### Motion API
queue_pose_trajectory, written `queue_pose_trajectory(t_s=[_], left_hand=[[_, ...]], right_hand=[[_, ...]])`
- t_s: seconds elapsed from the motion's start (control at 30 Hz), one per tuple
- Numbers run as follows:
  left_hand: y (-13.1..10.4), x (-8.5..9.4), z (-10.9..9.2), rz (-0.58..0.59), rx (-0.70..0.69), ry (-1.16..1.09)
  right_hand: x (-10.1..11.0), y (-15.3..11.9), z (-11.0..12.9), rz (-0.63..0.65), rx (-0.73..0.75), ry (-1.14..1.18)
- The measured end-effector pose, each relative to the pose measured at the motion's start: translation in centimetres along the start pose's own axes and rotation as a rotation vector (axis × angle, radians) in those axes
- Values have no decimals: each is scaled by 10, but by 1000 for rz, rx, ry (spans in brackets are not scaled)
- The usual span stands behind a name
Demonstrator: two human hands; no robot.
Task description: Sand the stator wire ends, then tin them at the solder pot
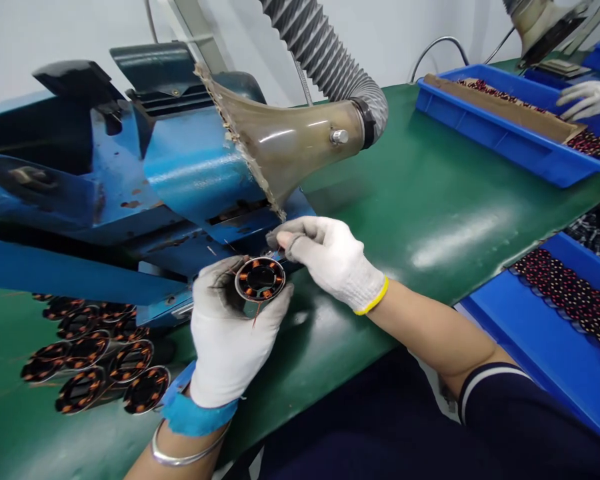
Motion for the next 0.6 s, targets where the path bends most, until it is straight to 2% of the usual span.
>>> queue_pose_trajectory(t_s=[0.1,0.17,0.27,0.37,0.5,0.6], left_hand=[[4,3,-3,-75,-90,20],[8,3,-1,-133,-107,36],[17,0,4,-220,-75,67],[30,-5,5,-274,-5,51],[46,-11,0,-263,91,27],[54,-14,-6,-239,121,29]], right_hand=[[10,5,1,-194,15,90],[6,3,2,-137,7,38],[-13,-4,-2,79,-40,-40],[-30,-5,-6,179,-66,5],[-36,4,-4,175,-43,2],[-34,10,1,90,-28,-186]])
Point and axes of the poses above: each hand's wrist, its own y-axis towards the middle knuckle, its own x-axis out of the back of the hand, z = x × y, the point moved 3 cm from there along y, towards the middle knuckle, and after that the axes turned 12 degrees about -y, right-handed, at the moved point
